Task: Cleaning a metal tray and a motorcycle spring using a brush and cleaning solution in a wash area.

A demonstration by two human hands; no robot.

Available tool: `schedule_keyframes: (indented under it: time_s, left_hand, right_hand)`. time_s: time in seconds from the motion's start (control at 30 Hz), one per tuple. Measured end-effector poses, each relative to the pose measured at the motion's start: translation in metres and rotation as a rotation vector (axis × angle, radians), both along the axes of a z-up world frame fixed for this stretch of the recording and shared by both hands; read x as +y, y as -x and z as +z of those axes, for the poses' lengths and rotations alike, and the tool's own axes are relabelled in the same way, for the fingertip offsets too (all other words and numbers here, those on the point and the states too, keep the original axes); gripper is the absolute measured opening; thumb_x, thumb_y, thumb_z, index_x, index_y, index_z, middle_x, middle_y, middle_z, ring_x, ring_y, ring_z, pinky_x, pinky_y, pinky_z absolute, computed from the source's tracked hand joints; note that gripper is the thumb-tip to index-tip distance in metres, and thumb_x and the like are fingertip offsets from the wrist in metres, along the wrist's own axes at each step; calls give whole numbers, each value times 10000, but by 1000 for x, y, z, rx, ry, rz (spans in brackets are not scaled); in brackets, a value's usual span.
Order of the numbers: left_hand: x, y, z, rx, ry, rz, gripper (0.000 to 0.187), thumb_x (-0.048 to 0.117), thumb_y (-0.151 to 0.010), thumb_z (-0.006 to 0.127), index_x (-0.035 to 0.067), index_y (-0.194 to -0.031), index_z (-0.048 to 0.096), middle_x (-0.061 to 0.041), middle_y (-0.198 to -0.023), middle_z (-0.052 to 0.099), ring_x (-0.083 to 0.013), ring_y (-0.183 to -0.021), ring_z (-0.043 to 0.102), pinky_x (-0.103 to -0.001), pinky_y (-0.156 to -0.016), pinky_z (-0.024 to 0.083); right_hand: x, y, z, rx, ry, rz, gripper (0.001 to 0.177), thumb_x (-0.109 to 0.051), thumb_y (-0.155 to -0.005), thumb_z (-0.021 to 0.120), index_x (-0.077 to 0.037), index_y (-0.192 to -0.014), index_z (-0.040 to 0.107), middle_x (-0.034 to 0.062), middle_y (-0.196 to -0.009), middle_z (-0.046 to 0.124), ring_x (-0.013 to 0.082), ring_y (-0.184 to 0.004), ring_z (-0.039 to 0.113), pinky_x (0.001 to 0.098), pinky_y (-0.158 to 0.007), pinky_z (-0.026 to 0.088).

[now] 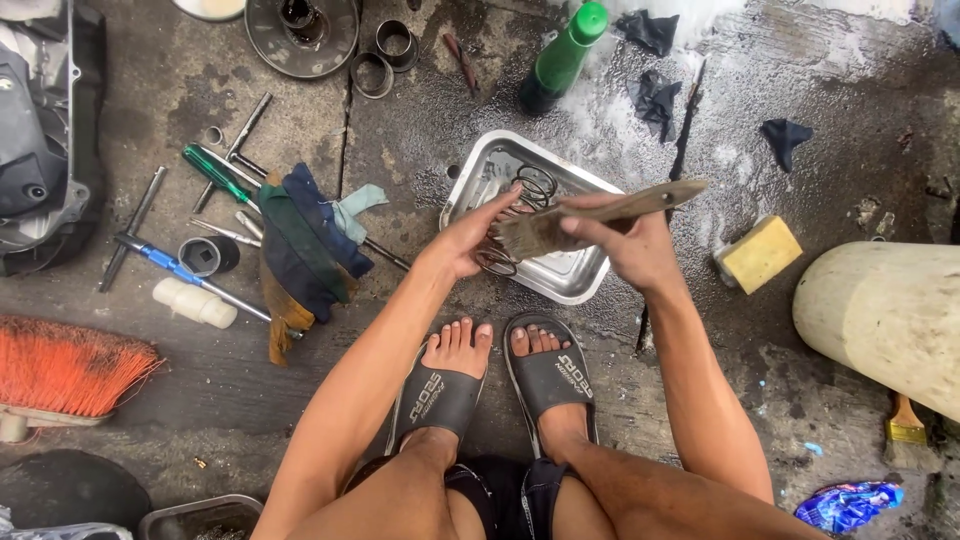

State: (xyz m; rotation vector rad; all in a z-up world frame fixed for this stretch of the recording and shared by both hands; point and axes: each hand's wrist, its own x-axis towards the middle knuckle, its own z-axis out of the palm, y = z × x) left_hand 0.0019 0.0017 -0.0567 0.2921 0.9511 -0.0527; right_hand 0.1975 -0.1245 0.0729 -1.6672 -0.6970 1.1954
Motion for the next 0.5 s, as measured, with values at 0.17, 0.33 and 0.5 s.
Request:
schedule_keyframes:
  time_s: [0.17, 0.33, 0.5]
  left_hand:
    - [9, 0, 19, 44, 83, -23, 634, 529, -803, 736, -36, -1059, 602, -228, -935, 702, -365, -839, 742, -436, -718, 649]
    - [1, -11, 6, -6, 93, -133, 612, 505, -817, 502, 13, -1112, 713, -190, -998, 758, -310, -771, 760, -372, -615, 658]
    - [18, -6, 48, 107, -193, -83, 672, 647, -774, 624, 76, -1122, 693, -149, -890, 752, -281, -666, 758, -327, -493, 633]
  right_hand:
    - [4, -12, -22, -63, 17, -53, 339, -112, -894, 831, 75, -1147, 704, 259, -929, 722, 307, -808, 746, 420, -746, 648]
    - [0, -11, -29, -330, -23, -93, 258, -84, -927, 828, 34, -1137, 736, 238, -892, 721, 303, -806, 743, 374, -705, 627]
    - [-16, -9, -34, -122, 96, -339, 331, -88, -969, 750, 91, -1229, 652, 357, -1123, 654, 368, -957, 735, 403, -821, 656]
